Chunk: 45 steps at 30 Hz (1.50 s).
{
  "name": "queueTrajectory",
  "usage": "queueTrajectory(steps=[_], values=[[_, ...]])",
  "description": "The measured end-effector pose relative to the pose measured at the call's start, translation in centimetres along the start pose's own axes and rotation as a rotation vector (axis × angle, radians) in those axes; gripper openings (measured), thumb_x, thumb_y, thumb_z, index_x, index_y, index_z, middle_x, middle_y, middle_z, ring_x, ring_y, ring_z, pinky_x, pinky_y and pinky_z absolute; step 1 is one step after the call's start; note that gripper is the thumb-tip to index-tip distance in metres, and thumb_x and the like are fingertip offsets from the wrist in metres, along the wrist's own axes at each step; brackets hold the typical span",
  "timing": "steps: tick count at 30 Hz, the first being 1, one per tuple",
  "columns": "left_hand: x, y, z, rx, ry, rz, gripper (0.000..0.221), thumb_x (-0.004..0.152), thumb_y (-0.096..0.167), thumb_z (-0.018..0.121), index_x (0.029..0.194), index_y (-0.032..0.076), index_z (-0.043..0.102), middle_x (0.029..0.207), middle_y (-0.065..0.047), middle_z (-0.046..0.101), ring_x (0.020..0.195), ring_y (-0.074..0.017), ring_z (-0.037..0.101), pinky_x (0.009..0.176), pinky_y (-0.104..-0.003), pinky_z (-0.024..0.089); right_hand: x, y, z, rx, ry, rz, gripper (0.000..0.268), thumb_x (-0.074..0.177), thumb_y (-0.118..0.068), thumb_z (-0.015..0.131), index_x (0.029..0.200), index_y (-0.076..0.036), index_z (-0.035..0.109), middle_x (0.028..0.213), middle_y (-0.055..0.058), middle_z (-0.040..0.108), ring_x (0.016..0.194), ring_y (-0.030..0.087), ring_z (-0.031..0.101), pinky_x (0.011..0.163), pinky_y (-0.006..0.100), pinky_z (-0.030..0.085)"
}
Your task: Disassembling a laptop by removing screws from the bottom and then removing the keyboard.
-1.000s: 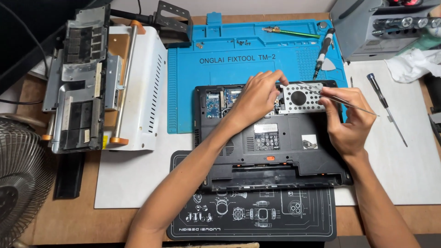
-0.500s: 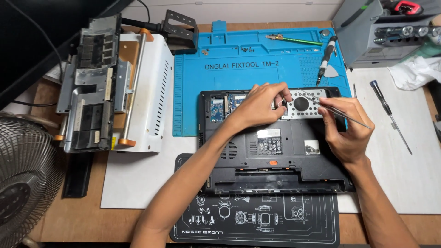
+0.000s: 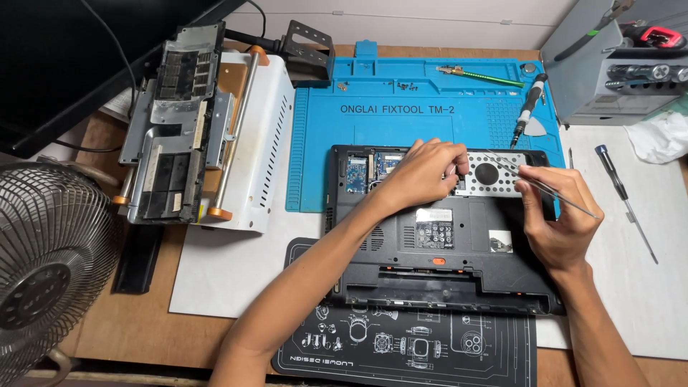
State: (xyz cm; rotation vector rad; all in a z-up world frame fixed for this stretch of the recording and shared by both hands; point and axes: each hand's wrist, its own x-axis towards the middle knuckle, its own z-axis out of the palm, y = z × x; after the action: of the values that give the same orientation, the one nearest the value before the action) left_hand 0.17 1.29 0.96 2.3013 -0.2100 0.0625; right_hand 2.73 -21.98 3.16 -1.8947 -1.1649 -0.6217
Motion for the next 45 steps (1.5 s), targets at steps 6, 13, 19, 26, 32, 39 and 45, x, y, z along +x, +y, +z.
queueTrajectory(steps=[6,13,19,26,32,39,45], values=[[-0.1,0.1,-0.2,-0.025,0.006,-0.026,0.022,0.085,0.008,0.055,0.103,0.018,0.062,0.076,0.003,0.059,0.093,-0.0223,0.060,0.097,-0.046,0.040,-0.1,0.1,0.0,-0.019,-0.008,-0.013,0.015,0.107,0.016,0.073,0.121,0.012,0.069,0.112,0.025,0.073,0.102,0.037,0.068,0.091,0.041,0.055],[-0.2,0.0,-0.3,-0.097,0.015,0.023,0.022,0.090,0.008,0.062,0.109,0.017,0.057,0.074,0.004,0.056,0.089,-0.0192,0.061,0.099,-0.047,0.038,-0.1,0.1,0.0,-0.022,-0.003,-0.012,0.013,0.108,0.016,0.072,0.120,0.012,0.069,0.112,0.025,0.073,0.102,0.037,0.068,0.091,0.042,0.054],[0.0,-0.3,0.1,-0.109,0.026,0.020,0.019,0.089,0.009,0.066,0.103,0.017,0.058,0.077,0.003,0.060,0.081,-0.0171,0.061,0.099,-0.047,0.039,0.0,0.0,0.0,-0.023,-0.002,-0.011,0.013,0.108,0.016,0.073,0.120,0.012,0.069,0.112,0.026,0.073,0.102,0.037,0.068,0.091,0.042,0.055],[0.1,-0.5,0.3,-0.097,0.043,0.037,0.014,0.087,0.008,0.064,0.095,0.018,0.057,0.091,0.003,0.064,0.089,-0.0160,0.061,0.096,-0.043,0.038,0.1,0.1,0.0,0.000,-0.009,-0.023,0.015,0.107,0.016,0.073,0.120,0.013,0.068,0.112,0.026,0.073,0.102,0.038,0.069,0.091,0.043,0.056],[0.0,-0.6,0.0,-0.133,0.015,0.045,0.015,0.088,0.005,0.059,0.097,0.017,0.060,0.089,0.002,0.066,0.085,-0.0163,0.062,0.100,-0.045,0.036,0.2,-0.1,0.0,0.024,-0.021,-0.030,0.019,0.103,0.020,0.075,0.119,0.013,0.067,0.112,0.027,0.073,0.104,0.038,0.071,0.093,0.042,0.059],[0.1,-0.5,-0.6,-0.189,-0.021,0.070,0.025,0.088,0.000,0.050,0.100,0.014,0.067,0.074,0.004,0.068,0.061,-0.0134,0.054,0.095,-0.043,0.042,0.1,0.1,0.0,0.007,-0.023,-0.048,0.019,0.103,0.020,0.076,0.118,0.013,0.067,0.112,0.027,0.073,0.103,0.039,0.071,0.093,0.042,0.059],[-0.3,0.1,-1.0,-0.142,-0.077,0.044,0.019,0.093,0.001,0.054,0.101,0.016,0.062,0.075,0.004,0.062,0.074,-0.0155,0.060,0.111,-0.055,0.030,0.1,0.2,0.1,0.035,-0.029,-0.049,0.021,0.101,0.021,0.076,0.117,0.013,0.067,0.111,0.027,0.073,0.103,0.038,0.071,0.093,0.042,0.060]])
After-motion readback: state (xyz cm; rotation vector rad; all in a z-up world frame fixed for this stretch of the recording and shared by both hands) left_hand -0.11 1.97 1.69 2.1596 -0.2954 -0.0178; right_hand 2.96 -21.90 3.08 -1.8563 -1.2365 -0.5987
